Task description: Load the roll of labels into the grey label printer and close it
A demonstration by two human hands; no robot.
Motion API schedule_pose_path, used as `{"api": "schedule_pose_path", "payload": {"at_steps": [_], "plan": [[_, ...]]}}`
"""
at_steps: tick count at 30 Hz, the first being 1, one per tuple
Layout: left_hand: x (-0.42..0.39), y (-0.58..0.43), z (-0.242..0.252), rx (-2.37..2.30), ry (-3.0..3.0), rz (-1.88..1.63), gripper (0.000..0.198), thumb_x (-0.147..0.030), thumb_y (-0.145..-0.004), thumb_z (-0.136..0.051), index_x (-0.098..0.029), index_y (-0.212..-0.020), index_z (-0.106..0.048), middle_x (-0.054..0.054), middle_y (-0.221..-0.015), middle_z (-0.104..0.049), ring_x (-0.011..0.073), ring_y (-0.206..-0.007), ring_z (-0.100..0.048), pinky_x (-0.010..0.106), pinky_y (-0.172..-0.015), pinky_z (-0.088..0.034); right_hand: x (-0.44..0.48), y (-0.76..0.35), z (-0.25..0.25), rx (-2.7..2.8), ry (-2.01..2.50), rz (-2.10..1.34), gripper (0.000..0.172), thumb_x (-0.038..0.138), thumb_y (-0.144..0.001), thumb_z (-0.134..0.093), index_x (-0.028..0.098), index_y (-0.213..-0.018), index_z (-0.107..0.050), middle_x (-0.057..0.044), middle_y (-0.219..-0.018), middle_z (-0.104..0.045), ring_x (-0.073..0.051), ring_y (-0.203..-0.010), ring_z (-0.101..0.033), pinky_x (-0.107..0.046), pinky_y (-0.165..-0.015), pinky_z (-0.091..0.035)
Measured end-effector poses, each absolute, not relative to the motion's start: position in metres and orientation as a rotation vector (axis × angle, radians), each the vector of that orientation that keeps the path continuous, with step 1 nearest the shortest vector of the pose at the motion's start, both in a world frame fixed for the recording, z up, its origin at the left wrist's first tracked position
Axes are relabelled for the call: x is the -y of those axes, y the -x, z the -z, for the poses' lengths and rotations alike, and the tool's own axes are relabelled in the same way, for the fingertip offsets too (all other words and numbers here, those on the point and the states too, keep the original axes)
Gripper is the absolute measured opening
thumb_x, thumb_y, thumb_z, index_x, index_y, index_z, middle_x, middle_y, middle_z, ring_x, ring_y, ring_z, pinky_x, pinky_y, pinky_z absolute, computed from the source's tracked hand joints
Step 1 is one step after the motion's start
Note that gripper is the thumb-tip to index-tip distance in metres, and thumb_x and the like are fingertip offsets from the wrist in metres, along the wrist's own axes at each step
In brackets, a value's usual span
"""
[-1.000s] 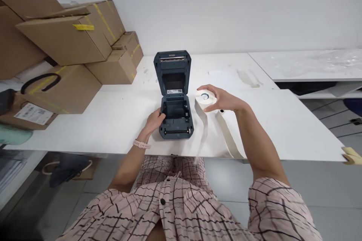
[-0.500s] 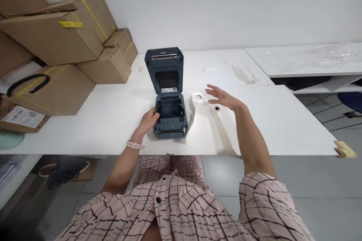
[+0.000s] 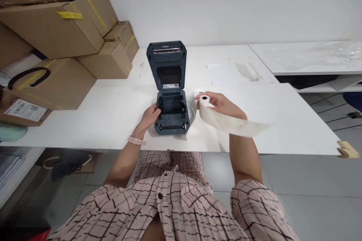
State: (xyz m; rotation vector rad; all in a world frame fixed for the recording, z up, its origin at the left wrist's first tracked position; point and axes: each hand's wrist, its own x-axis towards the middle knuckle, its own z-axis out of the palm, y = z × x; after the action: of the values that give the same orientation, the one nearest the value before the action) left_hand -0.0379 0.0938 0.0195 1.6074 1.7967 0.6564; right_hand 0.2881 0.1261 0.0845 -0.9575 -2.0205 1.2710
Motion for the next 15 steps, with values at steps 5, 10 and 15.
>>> {"api": "schedule_pose_path", "payload": {"at_steps": [5, 10, 15], "plan": [[-0.096, 0.040, -0.011, -1.767, -1.585, -0.727, 0.045, -0.029, -0.091, -0.043, -0.021, -0.129, -0.067, 0.011, -0.117, -0.076, 0.0307, -0.103, -0.069, 0.041, -0.089, -0.052, -0.150, -0.200, -0.108, 2.660, 0.865, -0.899, 0.052, 0.052, -0.087, -0.074, 0.025, -0.132, -0.070, -0.007, -0.112, -0.077, -0.026, -0.093, -0.069, -0.037, -0.082, -0.051], [-0.096, 0.038, -0.002, -1.741, -1.515, -0.811, 0.046, -0.032, -0.091, -0.045, -0.021, -0.129, -0.068, 0.007, -0.095, -0.075, 0.0256, -0.087, -0.068, 0.036, -0.081, -0.051, -0.168, -0.152, -0.072, 2.943, 1.146, -0.462, 0.045, 0.032, -0.090, -0.070, 0.019, -0.133, -0.069, -0.013, -0.117, -0.079, -0.036, -0.110, -0.070, -0.044, -0.096, -0.049], [-0.096, 0.033, 0.007, -1.757, -1.438, -0.953, 0.045, -0.032, -0.089, -0.053, -0.019, -0.128, -0.070, 0.010, -0.108, -0.073, 0.0257, -0.096, -0.068, 0.037, -0.090, -0.052, -0.147, -0.159, -0.059, 2.877, 1.067, -0.371, 0.048, 0.024, -0.097, -0.062, 0.014, -0.144, -0.062, -0.015, -0.129, -0.076, -0.036, -0.121, -0.068, -0.051, -0.108, -0.048]]}}
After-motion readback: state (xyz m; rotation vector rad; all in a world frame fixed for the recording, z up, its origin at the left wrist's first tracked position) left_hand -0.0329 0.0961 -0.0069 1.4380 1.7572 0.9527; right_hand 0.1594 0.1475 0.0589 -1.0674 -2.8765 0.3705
